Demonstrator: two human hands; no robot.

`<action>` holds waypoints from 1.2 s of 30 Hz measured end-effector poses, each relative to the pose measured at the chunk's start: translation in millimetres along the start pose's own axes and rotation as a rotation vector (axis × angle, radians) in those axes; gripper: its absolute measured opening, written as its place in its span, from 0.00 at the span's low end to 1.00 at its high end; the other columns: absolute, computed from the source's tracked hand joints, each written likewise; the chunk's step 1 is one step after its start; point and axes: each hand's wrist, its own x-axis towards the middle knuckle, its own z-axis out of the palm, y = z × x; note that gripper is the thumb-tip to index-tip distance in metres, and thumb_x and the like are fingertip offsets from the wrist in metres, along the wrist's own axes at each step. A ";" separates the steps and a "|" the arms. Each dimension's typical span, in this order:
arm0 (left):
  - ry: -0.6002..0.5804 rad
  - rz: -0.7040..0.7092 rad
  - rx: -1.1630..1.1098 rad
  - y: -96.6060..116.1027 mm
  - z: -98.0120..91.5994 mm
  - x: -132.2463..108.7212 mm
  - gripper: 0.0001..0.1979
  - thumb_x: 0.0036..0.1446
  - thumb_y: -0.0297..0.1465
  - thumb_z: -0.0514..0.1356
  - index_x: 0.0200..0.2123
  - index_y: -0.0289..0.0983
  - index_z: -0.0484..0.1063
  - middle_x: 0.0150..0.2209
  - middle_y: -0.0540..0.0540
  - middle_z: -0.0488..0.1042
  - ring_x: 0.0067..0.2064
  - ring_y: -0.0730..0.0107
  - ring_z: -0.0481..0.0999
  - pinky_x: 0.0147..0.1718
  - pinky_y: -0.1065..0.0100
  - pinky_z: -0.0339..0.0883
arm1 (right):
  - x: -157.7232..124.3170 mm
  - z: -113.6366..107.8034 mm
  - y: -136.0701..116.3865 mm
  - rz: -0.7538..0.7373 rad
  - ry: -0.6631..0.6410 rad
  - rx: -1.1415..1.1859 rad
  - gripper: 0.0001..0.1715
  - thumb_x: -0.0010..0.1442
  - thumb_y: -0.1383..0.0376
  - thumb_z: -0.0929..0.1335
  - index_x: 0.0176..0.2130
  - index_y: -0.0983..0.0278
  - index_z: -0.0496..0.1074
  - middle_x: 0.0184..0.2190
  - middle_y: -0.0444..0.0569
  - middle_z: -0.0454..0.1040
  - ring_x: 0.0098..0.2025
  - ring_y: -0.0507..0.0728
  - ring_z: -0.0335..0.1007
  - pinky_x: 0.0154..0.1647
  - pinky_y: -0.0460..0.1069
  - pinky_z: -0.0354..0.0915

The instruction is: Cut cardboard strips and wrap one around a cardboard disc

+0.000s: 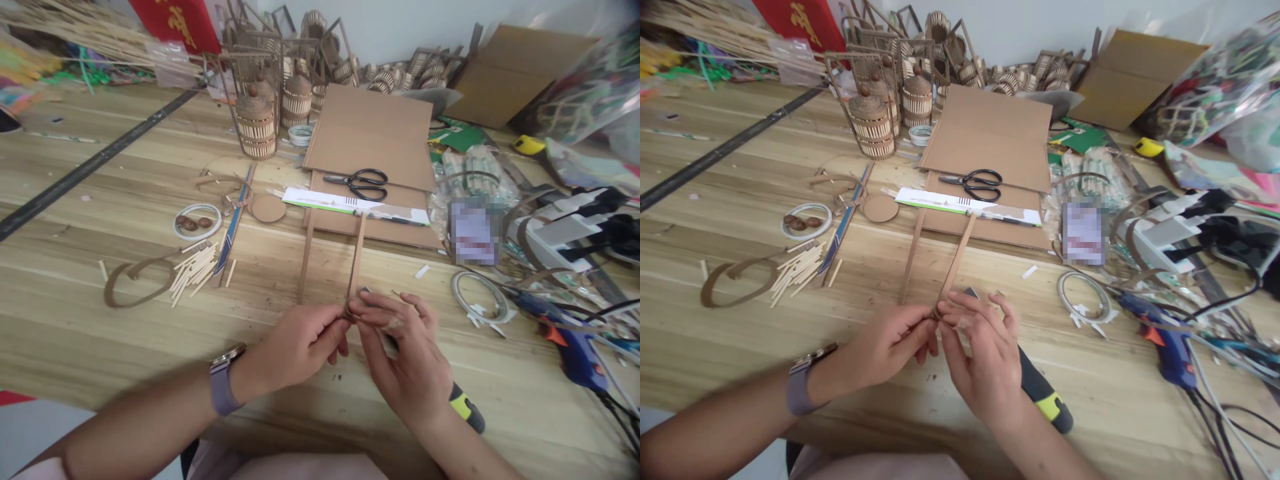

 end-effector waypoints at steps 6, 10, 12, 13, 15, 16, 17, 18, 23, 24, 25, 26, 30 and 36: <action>0.005 0.074 0.069 -0.3 -2.7 0.9 0.15 0.69 0.33 0.48 0.31 0.36 0.68 0.25 0.52 0.70 0.27 0.76 0.70 0.29 0.74 0.60 | 1.2 -2.4 -1.8 0.052 0.014 0.024 0.07 0.64 0.72 0.66 0.38 0.59 0.67 0.33 0.44 0.82 0.42 0.57 0.80 0.54 0.56 0.60; 0.023 0.032 0.017 0.8 -1.6 0.8 0.15 0.69 0.37 0.50 0.32 0.36 0.68 0.25 0.52 0.70 0.27 0.75 0.71 0.27 0.74 0.61 | 1.7 -0.7 -5.3 0.019 0.027 0.030 0.08 0.63 0.73 0.67 0.37 0.59 0.67 0.33 0.43 0.82 0.41 0.56 0.80 0.54 0.56 0.60; 0.026 0.009 -0.025 0.4 -0.4 0.3 0.16 0.69 0.39 0.49 0.33 0.36 0.67 0.25 0.52 0.71 0.28 0.74 0.72 0.28 0.74 0.62 | 1.4 0.9 -6.4 0.010 0.028 0.034 0.07 0.63 0.72 0.67 0.37 0.59 0.67 0.33 0.44 0.82 0.41 0.56 0.80 0.54 0.57 0.60; 0.028 0.003 -0.038 0.0 0.2 0.0 0.16 0.69 0.39 0.49 0.33 0.36 0.67 0.25 0.52 0.72 0.28 0.74 0.73 0.28 0.74 0.63 | 1.2 1.8 -6.5 0.012 0.028 0.024 0.06 0.63 0.71 0.67 0.37 0.59 0.67 0.34 0.44 0.83 0.41 0.57 0.80 0.54 0.57 0.60; 0.037 0.002 -0.038 -1.2 1.1 -0.2 0.16 0.70 0.39 0.48 0.33 0.36 0.67 0.25 0.51 0.73 0.28 0.74 0.74 0.29 0.74 0.64 | 0.6 3.6 -6.1 0.015 0.028 -0.011 0.04 0.63 0.68 0.68 0.38 0.59 0.68 0.35 0.45 0.83 0.43 0.58 0.79 0.55 0.58 0.59; 0.042 0.005 -0.032 -1.7 1.5 -0.3 0.16 0.70 0.38 0.48 0.33 0.36 0.66 0.25 0.51 0.73 0.28 0.74 0.74 0.30 0.73 0.64 | 0.2 4.2 -5.7 0.013 0.026 -0.025 0.04 0.63 0.68 0.69 0.38 0.59 0.68 0.36 0.46 0.83 0.44 0.59 0.79 0.56 0.58 0.59; 0.046 0.011 -0.026 -2.1 1.8 -0.3 0.16 0.70 0.38 0.48 0.33 0.36 0.66 0.25 0.51 0.73 0.28 0.74 0.74 0.30 0.73 0.64 | -0.1 4.4 -5.2 0.008 0.022 -0.030 0.04 0.63 0.68 0.69 0.38 0.59 0.69 0.37 0.46 0.83 0.44 0.59 0.79 0.56 0.58 0.59; 0.044 0.016 -0.023 -2.2 2.0 -0.3 0.16 0.70 0.38 0.48 0.33 0.36 0.66 0.25 0.50 0.73 0.28 0.74 0.75 0.30 0.73 0.64 | -0.3 4.3 -4.7 0.003 0.019 -0.025 0.05 0.62 0.68 0.69 0.37 0.59 0.69 0.37 0.47 0.83 0.44 0.59 0.79 0.56 0.58 0.59; 0.009 0.047 0.002 -1.0 1.6 -1.3 0.15 0.70 0.34 0.47 0.32 0.36 0.67 0.27 0.49 0.74 0.27 0.75 0.74 0.29 0.74 0.64 | -1.0 -0.6 -1.5 0.046 0.003 0.033 0.07 0.63 0.72 0.67 0.38 0.59 0.68 0.35 0.45 0.83 0.42 0.57 0.80 0.57 0.57 0.58; 0.006 0.053 0.023 -0.5 1.3 -1.4 0.15 0.70 0.33 0.47 0.32 0.36 0.67 0.27 0.49 0.73 0.27 0.75 0.73 0.29 0.74 0.64 | -1.1 -1.6 -0.7 0.059 -0.007 0.040 0.07 0.64 0.72 0.67 0.38 0.59 0.68 0.34 0.44 0.82 0.42 0.57 0.80 0.57 0.57 0.58; 0.004 0.057 0.045 -0.1 0.9 -1.5 0.15 0.69 0.33 0.47 0.31 0.36 0.67 0.27 0.50 0.73 0.27 0.75 0.73 0.29 0.73 0.64 | -1.3 -2.3 0.0 0.069 -0.015 0.046 0.07 0.64 0.72 0.66 0.39 0.59 0.69 0.34 0.44 0.82 0.43 0.57 0.79 0.57 0.57 0.59; 0.005 0.057 0.063 0.4 0.6 -1.5 0.15 0.69 0.32 0.48 0.31 0.36 0.67 0.26 0.50 0.72 0.27 0.74 0.73 0.29 0.73 0.64 | -1.5 -2.7 0.5 0.074 -0.020 0.051 0.07 0.64 0.71 0.66 0.39 0.59 0.69 0.34 0.44 0.82 0.43 0.57 0.79 0.56 0.57 0.59; 0.013 0.020 0.019 1.5 0.4 -0.6 0.14 0.69 0.36 0.50 0.32 0.36 0.68 0.27 0.50 0.73 0.28 0.74 0.73 0.28 0.73 0.63 | -1.4 -1.2 -0.9 0.059 0.001 0.055 0.07 0.63 0.72 0.66 0.38 0.59 0.69 0.34 0.44 0.82 0.42 0.57 0.79 0.55 0.57 0.60; 0.031 -0.004 -0.076 -2.1 2.8 0.1 0.17 0.70 0.40 0.48 0.38 0.35 0.69 0.27 0.48 0.76 0.30 0.72 0.77 0.31 0.72 0.67 | 0.8 2.4 -4.9 0.014 0.006 0.016 0.06 0.63 0.70 0.68 0.37 0.59 0.68 0.35 0.45 0.82 0.42 0.58 0.80 0.55 0.57 0.59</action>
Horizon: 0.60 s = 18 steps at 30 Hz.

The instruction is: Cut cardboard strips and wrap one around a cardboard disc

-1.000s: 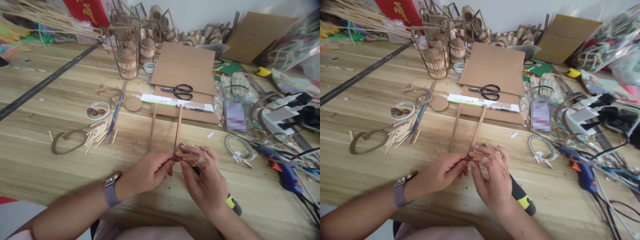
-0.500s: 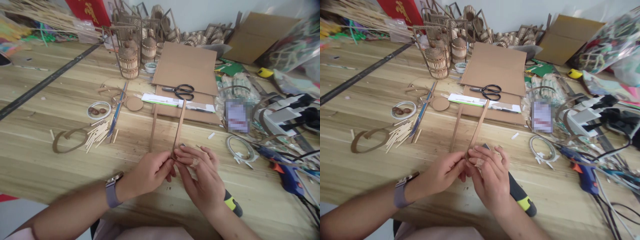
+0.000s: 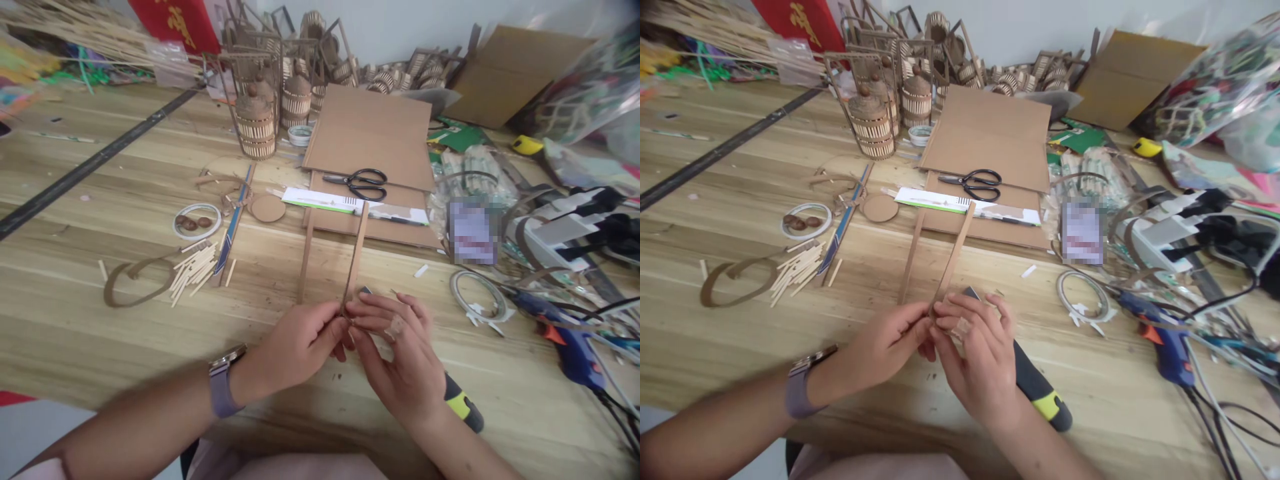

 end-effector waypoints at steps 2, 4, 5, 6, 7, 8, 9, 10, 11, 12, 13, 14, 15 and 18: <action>0.011 0.010 0.006 -1.3 0.2 -0.4 0.17 0.70 0.39 0.48 0.36 0.35 0.69 0.27 0.48 0.76 0.30 0.72 0.77 0.31 0.72 0.67 | 0.1 0.6 0.4 -0.005 0.000 -0.027 0.05 0.63 0.69 0.68 0.37 0.59 0.68 0.36 0.46 0.83 0.43 0.58 0.79 0.55 0.57 0.59; 0.010 0.017 -0.002 -1.7 0.3 -0.8 0.16 0.70 0.38 0.48 0.35 0.35 0.68 0.27 0.48 0.76 0.29 0.72 0.77 0.30 0.73 0.68 | -0.2 0.2 1.4 0.000 -0.006 -0.029 0.05 0.63 0.69 0.68 0.37 0.58 0.68 0.36 0.45 0.83 0.42 0.58 0.80 0.55 0.57 0.58; 0.003 0.018 -0.009 -1.7 0.3 -1.0 0.16 0.70 0.37 0.48 0.34 0.35 0.68 0.27 0.47 0.76 0.29 0.72 0.77 0.30 0.73 0.68 | -0.3 -0.3 2.0 0.006 -0.008 -0.021 0.06 0.64 0.70 0.68 0.36 0.58 0.68 0.35 0.44 0.83 0.42 0.58 0.80 0.55 0.57 0.58; -0.007 0.019 -0.016 -1.6 0.3 -1.1 0.16 0.70 0.37 0.48 0.34 0.35 0.68 0.27 0.47 0.76 0.29 0.72 0.77 0.30 0.73 0.68 | -0.5 -1.2 2.7 0.013 -0.009 -0.011 0.06 0.64 0.70 0.68 0.36 0.58 0.68 0.35 0.43 0.83 0.41 0.57 0.80 0.55 0.57 0.59; -0.019 0.020 -0.023 -1.4 0.3 -1.1 0.16 0.70 0.37 0.47 0.34 0.35 0.68 0.27 0.47 0.76 0.29 0.72 0.77 0.30 0.73 0.68 | -0.7 -2.2 3.5 0.022 -0.009 -0.002 0.07 0.63 0.71 0.67 0.37 0.59 0.68 0.34 0.43 0.83 0.41 0.57 0.80 0.55 0.57 0.59; -0.032 0.021 -0.027 -1.1 0.2 -1.2 0.16 0.70 0.36 0.47 0.34 0.35 0.68 0.28 0.47 0.76 0.29 0.73 0.77 0.30 0.73 0.68 | -0.9 -3.4 4.3 0.030 -0.008 0.008 0.07 0.63 0.71 0.67 0.37 0.59 0.68 0.34 0.43 0.83 0.41 0.57 0.80 0.56 0.57 0.59; -0.043 0.024 -0.026 -0.8 0.1 -1.2 0.16 0.70 0.36 0.47 0.35 0.35 0.68 0.29 0.46 0.77 0.29 0.73 0.77 0.30 0.73 0.68 | -1.1 -4.5 5.2 0.037 -0.010 0.019 0.07 0.63 0.71 0.67 0.37 0.59 0.68 0.34 0.43 0.83 0.42 0.57 0.80 0.56 0.57 0.59; -0.051 0.030 -0.020 -0.5 0.0 -1.2 0.16 0.70 0.36 0.47 0.35 0.35 0.69 0.30 0.46 0.77 0.29 0.73 0.77 0.30 0.73 0.68 | -1.3 -5.5 6.0 0.044 -0.014 0.030 0.06 0.64 0.71 0.67 0.38 0.59 0.68 0.34 0.44 0.82 0.42 0.57 0.80 0.56 0.57 0.59; -0.055 0.035 -0.009 -0.2 -0.3 -1.2 0.16 0.70 0.35 0.47 0.36 0.35 0.69 0.30 0.46 0.77 0.29 0.73 0.76 0.30 0.73 0.68 | -1.6 -6.3 6.6 0.051 -0.018 0.039 0.06 0.64 0.71 0.66 0.38 0.59 0.68 0.34 0.44 0.82 0.42 0.57 0.80 0.56 0.57 0.59; -0.056 0.040 0.005 0.2 -0.5 -1.2 0.15 0.70 0.35 0.47 0.36 0.35 0.69 0.30 0.47 0.76 0.29 0.73 0.76 0.30 0.73 0.68 | -1.8 -6.8 7.1 0.058 -0.020 0.047 0.06 0.64 0.71 0.66 0.39 0.59 0.68 0.33 0.44 0.82 0.43 0.57 0.80 0.56 0.57 0.60; -0.056 0.043 0.017 0.5 -0.9 -1.2 0.15 0.70 0.35 0.47 0.35 0.35 0.68 0.30 0.47 0.76 0.28 0.73 0.76 0.30 0.73 0.68 | -2.0 -7.0 7.2 0.063 -0.020 0.051 0.07 0.64 0.71 0.66 0.39 0.59 0.68 0.33 0.44 0.82 0.43 0.57 0.79 0.56 0.58 0.60; -0.054 0.046 0.025 0.7 -1.1 -1.1 0.16 0.70 0.35 0.47 0.34 0.36 0.68 0.30 0.47 0.76 0.29 0.73 0.75 0.30 0.72 0.68 | -2.2 -6.8 6.9 0.067 -0.017 0.052 0.07 0.64 0.72 0.66 0.39 0.59 0.68 0.33 0.44 0.82 0.43 0.57 0.79 0.56 0.58 0.60; -0.048 0.046 0.026 0.9 -1.3 -1.0 0.16 0.70 0.36 0.47 0.34 0.36 0.69 0.29 0.47 0.76 0.29 0.73 0.75 0.31 0.72 0.67 | -2.2 -6.3 6.3 0.068 -0.010 0.049 0.07 0.63 0.72 0.66 0.39 0.59 0.68 0.33 0.43 0.82 0.42 0.57 0.79 0.56 0.58 0.60; -0.023 0.027 0.003 0.6 -1.1 -0.5 0.16 0.69 0.40 0.50 0.35 0.35 0.70 0.29 0.47 0.75 0.31 0.71 0.75 0.29 0.72 0.66 | -2.2 -3.9 2.6 0.053 0.008 0.044 0.08 0.63 0.72 0.66 0.37 0.58 0.67 0.33 0.42 0.82 0.41 0.57 0.80 0.55 0.57 0.60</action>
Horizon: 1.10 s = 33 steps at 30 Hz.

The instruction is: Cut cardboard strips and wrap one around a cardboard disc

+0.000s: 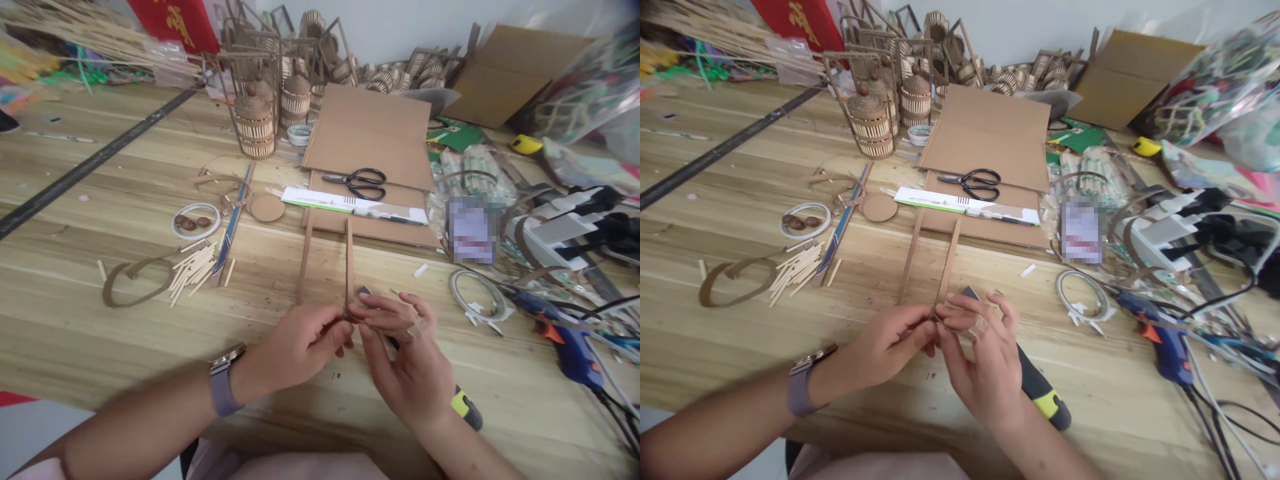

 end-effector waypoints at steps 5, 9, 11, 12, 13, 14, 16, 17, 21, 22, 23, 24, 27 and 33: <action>0.019 -0.031 -0.064 -2.4 2.2 0.2 0.17 0.70 0.41 0.49 0.38 0.35 0.69 0.29 0.47 0.76 0.32 0.70 0.77 0.32 0.72 0.68 | -0.1 3.6 -3.5 -0.049 0.004 0.006 0.08 0.62 0.72 0.68 0.37 0.59 0.67 0.33 0.44 0.83 0.40 0.57 0.80 0.55 0.58 0.59; 0.020 -0.016 -0.030 -1.2 2.0 -0.3 0.17 0.71 0.39 0.48 0.37 0.35 0.69 0.29 0.47 0.77 0.31 0.71 0.78 0.33 0.72 0.68 | 1.1 4.2 -1.2 -0.069 -0.002 -0.077 0.07 0.62 0.70 0.69 0.37 0.58 0.68 0.36 0.45 0.83 0.43 0.59 0.80 0.55 0.58 0.59; 0.014 -0.012 -0.007 0.2 1.4 -0.5 0.16 0.71 0.38 0.48 0.36 0.35 0.69 0.28 0.47 0.77 0.31 0.72 0.78 0.33 0.73 0.68 | 1.6 3.8 0.3 -0.074 -0.003 -0.080 0.07 0.63 0.71 0.68 0.37 0.59 0.68 0.35 0.45 0.83 0.42 0.58 0.80 0.55 0.58 0.59; 0.010 -0.011 -0.003 0.9 1.2 -0.5 0.16 0.71 0.37 0.48 0.36 0.35 0.69 0.28 0.47 0.78 0.31 0.72 0.78 0.33 0.73 0.68 | 1.6 3.5 1.0 -0.072 -0.008 -0.071 0.07 0.63 0.71 0.68 0.36 0.59 0.68 0.35 0.45 0.83 0.41 0.58 0.80 0.55 0.58 0.59; 0.004 -0.008 0.000 1.5 0.9 -0.5 0.16 0.71 0.36 0.48 0.35 0.35 0.69 0.28 0.47 0.78 0.30 0.72 0.78 0.33 0.73 0.68 | 1.4 3.0 1.8 -0.065 -0.013 -0.061 0.07 0.64 0.72 0.68 0.36 0.59 0.68 0.34 0.44 0.83 0.41 0.57 0.80 0.55 0.57 0.58; 0.001 -0.005 0.000 2.0 0.7 -0.4 0.16 0.70 0.36 0.48 0.35 0.35 0.69 0.27 0.47 0.78 0.30 0.72 0.78 0.32 0.73 0.68 | 1.1 2.6 2.6 -0.052 -0.019 -0.051 0.07 0.64 0.72 0.68 0.36 0.59 0.68 0.34 0.44 0.83 0.41 0.57 0.80 0.55 0.57 0.58; -0.005 -0.007 -0.008 2.7 0.1 -0.1 0.16 0.70 0.36 0.48 0.34 0.35 0.69 0.27 0.46 0.78 0.30 0.71 0.78 0.31 0.73 0.69 | 0.0 1.7 4.1 -0.029 -0.037 -0.025 0.06 0.63 0.71 0.68 0.37 0.59 0.69 0.35 0.44 0.83 0.42 0.57 0.80 0.56 0.58 0.59; -0.009 -0.009 -0.013 2.8 -0.2 0.0 0.16 0.70 0.36 0.48 0.34 0.35 0.69 0.27 0.46 0.78 0.29 0.71 0.78 0.30 0.73 0.69 | -0.5 1.3 4.9 -0.018 -0.042 -0.011 0.05 0.64 0.70 0.68 0.37 0.59 0.69 0.35 0.44 0.83 0.42 0.58 0.80 0.56 0.58 0.59; -0.030 0.004 -0.007 2.4 -1.1 0.0 0.15 0.69 0.33 0.48 0.33 0.35 0.69 0.28 0.46 0.78 0.30 0.71 0.78 0.31 0.73 0.69 | -1.2 0.2 6.2 0.032 -0.029 0.022 0.06 0.65 0.70 0.66 0.40 0.59 0.69 0.35 0.44 0.83 0.42 0.57 0.80 0.56 0.57 0.59; -0.029 0.007 -0.001 2.4 -1.2 0.0 0.15 0.69 0.32 0.48 0.33 0.35 0.69 0.28 0.46 0.78 0.30 0.71 0.78 0.31 0.73 0.69 | -1.1 -0.1 6.0 0.037 -0.021 0.021 0.06 0.65 0.71 0.66 0.40 0.59 0.70 0.34 0.44 0.83 0.42 0.57 0.80 0.56 0.57 0.60; -0.026 0.004 0.003 2.5 -1.2 -0.1 0.15 0.69 0.32 0.48 0.32 0.35 0.69 0.28 0.47 0.78 0.30 0.71 0.78 0.31 0.73 0.69 | -0.9 -0.3 5.6 0.036 -0.017 0.020 0.06 0.65 0.71 0.66 0.40 0.60 0.70 0.34 0.44 0.82 0.42 0.57 0.80 0.55 0.57 0.60; -0.022 -0.005 0.002 2.6 -1.1 -0.1 0.15 0.69 0.32 0.49 0.33 0.35 0.70 0.28 0.47 0.77 0.31 0.71 0.78 0.31 0.73 0.69 | -0.7 -0.4 5.0 0.031 -0.016 0.021 0.06 0.64 0.71 0.66 0.40 0.60 0.69 0.34 0.44 0.82 0.42 0.57 0.80 0.55 0.57 0.61; -0.016 -0.044 -0.052 2.3 -0.5 0.1 0.15 0.68 0.37 0.51 0.38 0.34 0.72 0.31 0.46 0.78 0.33 0.70 0.79 0.31 0.72 0.69 | -0.1 -0.3 2.6 -0.007 -0.021 0.029 0.06 0.64 0.71 0.66 0.39 0.59 0.68 0.34 0.44 0.83 0.41 0.57 0.80 0.53 0.57 0.61; 0.011 -0.090 -0.102 -4.3 1.8 0.5 0.20 0.70 0.43 0.48 0.40 0.34 0.71 0.30 0.46 0.77 0.33 0.69 0.79 0.33 0.71 0.70 | 1.9 4.2 0.2 -0.048 -0.019 -0.072 0.03 0.65 0.67 0.67 0.38 0.58 0.68 0.36 0.45 0.83 0.43 0.58 0.80 0.53 0.57 0.59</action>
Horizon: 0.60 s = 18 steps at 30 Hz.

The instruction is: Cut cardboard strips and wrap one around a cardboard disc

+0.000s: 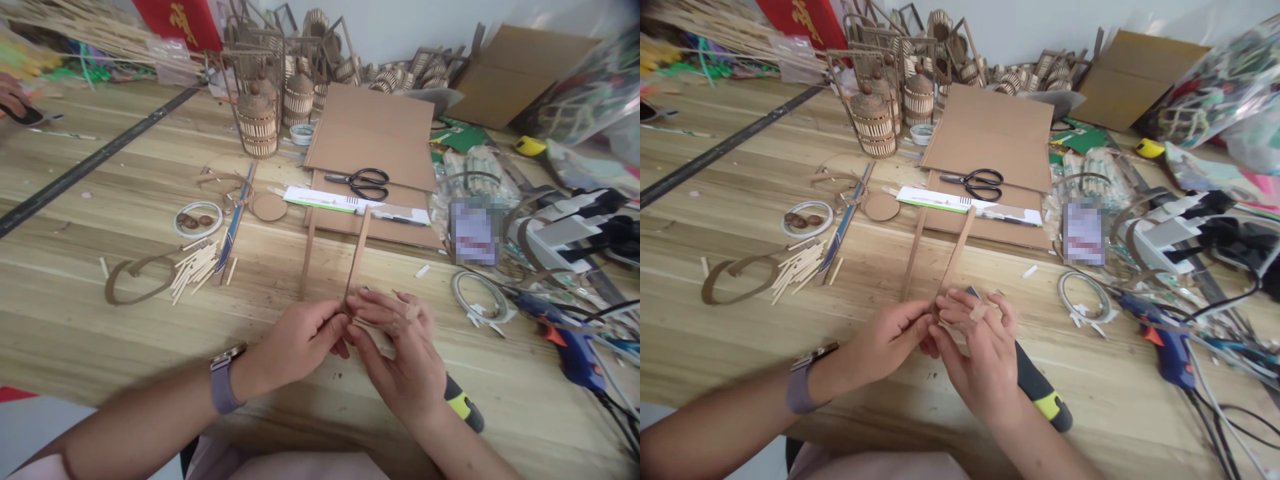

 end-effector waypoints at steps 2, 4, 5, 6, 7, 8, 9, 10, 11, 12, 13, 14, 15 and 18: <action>0.008 0.001 0.011 -1.0 0.2 -0.2 0.19 0.70 0.41 0.48 0.38 0.34 0.70 0.30 0.46 0.78 0.33 0.69 0.79 0.33 0.71 0.70 | -0.1 0.9 1.0 -0.011 -0.009 -0.033 0.03 0.65 0.67 0.67 0.39 0.58 0.69 0.37 0.46 0.83 0.44 0.59 0.80 0.53 0.57 0.59; 0.001 0.010 0.023 0.0 0.2 -0.8 0.18 0.70 0.40 0.48 0.36 0.35 0.70 0.29 0.46 0.78 0.32 0.70 0.79 0.32 0.72 0.70 | -0.7 0.6 2.4 -0.016 -0.014 -0.026 0.05 0.64 0.69 0.67 0.39 0.58 0.69 0.37 0.46 0.83 0.43 0.58 0.80 0.54 0.57 0.59; -0.004 0.016 0.026 1.1 0.0 -1.1 0.18 0.70 0.39 0.48 0.35 0.35 0.70 0.28 0.46 0.78 0.31 0.70 0.79 0.31 0.72 0.69 | -1.1 0.0 3.0 -0.015 -0.014 -0.017 0.05 0.64 0.70 0.67 0.39 0.58 0.70 0.36 0.45 0.83 0.42 0.58 0.80 0.54 0.57 0.59; -0.009 0.025 0.032 2.4 -0.3 -1.5 0.17 0.70 0.38 0.48 0.35 0.35 0.70 0.27 0.47 0.77 0.30 0.71 0.79 0.31 0.73 0.69 | -1.4 -0.8 3.4 -0.008 -0.013 -0.006 0.06 0.64 0.70 0.67 0.39 0.59 0.70 0.36 0.45 0.83 0.42 0.58 0.80 0.55 0.57 0.59; -0.013 0.034 0.042 3.7 -0.6 -1.8 0.17 0.70 0.38 0.49 0.34 0.35 0.70 0.27 0.47 0.77 0.30 0.71 0.79 0.30 0.73 0.69 | -1.7 -1.7 3.6 0.003 -0.013 0.007 0.06 0.64 0.70 0.67 0.39 0.59 0.70 0.35 0.45 0.83 0.42 0.58 0.80 0.55 0.57 0.59; -0.016 0.044 0.052 4.8 -0.9 -2.0 0.17 0.70 0.37 0.49 0.33 0.35 0.69 0.27 0.47 0.77 0.30 0.71 0.78 0.30 0.74 0.69 | -1.8 -2.6 3.7 0.016 -0.014 0.019 0.06 0.64 0.70 0.67 0.39 0.59 0.70 0.35 0.45 0.83 0.42 0.57 0.80 0.56 0.57 0.59; -0.021 0.053 0.059 5.6 -1.2 -2.2 0.17 0.70 0.36 0.49 0.32 0.35 0.69 0.27 0.47 0.77 0.30 0.71 0.78 0.30 0.74 0.68 | -1.9 -3.5 3.6 0.030 -0.016 0.030 0.06 0.64 0.71 0.66 0.39 0.59 0.70 0.35 0.44 0.83 0.42 0.57 0.80 0.56 0.57 0.59; -0.028 0.061 0.065 6.0 -1.5 -2.2 0.17 0.70 0.36 0.49 0.32 0.35 0.69 0.27 0.47 0.77 0.30 0.71 0.78 0.30 0.74 0.69 | -2.0 -4.3 3.5 0.045 -0.018 0.039 0.07 0.64 0.71 0.66 0.39 0.58 0.70 0.35 0.44 0.83 0.42 0.57 0.80 0.56 0.56 0.59; -0.032 0.071 0.071 6.0 -1.6 -2.0 0.17 0.70 0.36 0.48 0.32 0.35 0.69 0.27 0.47 0.77 0.30 0.71 0.78 0.31 0.73 0.69 | -2.0 -4.9 3.4 0.056 -0.018 0.044 0.07 0.64 0.71 0.65 0.39 0.58 0.70 0.35 0.43 0.83 0.43 0.57 0.80 0.57 0.56 0.59; -0.031 0.080 0.079 5.6 -1.7 -1.8 0.17 0.70 0.36 0.48 0.32 0.35 0.69 0.27 0.47 0.77 0.30 0.71 0.78 0.31 0.73 0.69 | -2.1 -5.3 3.2 0.059 -0.018 0.045 0.08 0.64 0.71 0.65 0.40 0.58 0.70 0.35 0.43 0.83 0.43 0.57 0.80 0.56 0.56 0.59; -0.024 0.088 0.086 5.1 -1.7 -1.4 0.17 0.70 0.36 0.48 0.32 0.35 0.70 0.28 0.47 0.77 0.31 0.71 0.77 0.32 0.72 0.69 | -2.2 -5.5 2.9 0.055 -0.014 0.044 0.08 0.64 0.71 0.65 0.40 0.58 0.69 0.35 0.43 0.83 0.43 0.57 0.80 0.56 0.56 0.59; -0.017 0.090 0.086 4.3 -1.6 -1.1 0.17 0.70 0.37 0.49 0.33 0.35 0.70 0.28 0.47 0.77 0.32 0.71 0.77 0.32 0.72 0.69 | -2.3 -5.4 2.6 0.047 -0.005 0.043 0.08 0.64 0.71 0.65 0.40 0.58 0.69 0.34 0.43 0.82 0.43 0.57 0.80 0.56 0.56 0.60; -0.013 0.086 0.074 3.5 -1.4 -0.7 0.17 0.69 0.39 0.50 0.34 0.35 0.71 0.29 0.46 0.77 0.33 0.70 0.77 0.32 0.72 0.68 | -2.4 -5.0 2.1 0.038 0.003 0.043 0.08 0.64 0.71 0.66 0.40 0.58 0.69 0.34 0.43 0.82 0.42 0.57 0.80 0.55 0.56 0.60; -0.019 0.044 -0.029 1.4 -0.6 0.3 0.18 0.67 0.43 0.52 0.39 0.35 0.72 0.32 0.46 0.76 0.35 0.68 0.78 0.32 0.72 0.69 | -2.6 -2.7 -0.1 0.001 0.013 0.042 0.07 0.64 0.71 0.67 0.40 0.58 0.69 0.34 0.44 0.82 0.41 0.57 0.80 0.55 0.57 0.59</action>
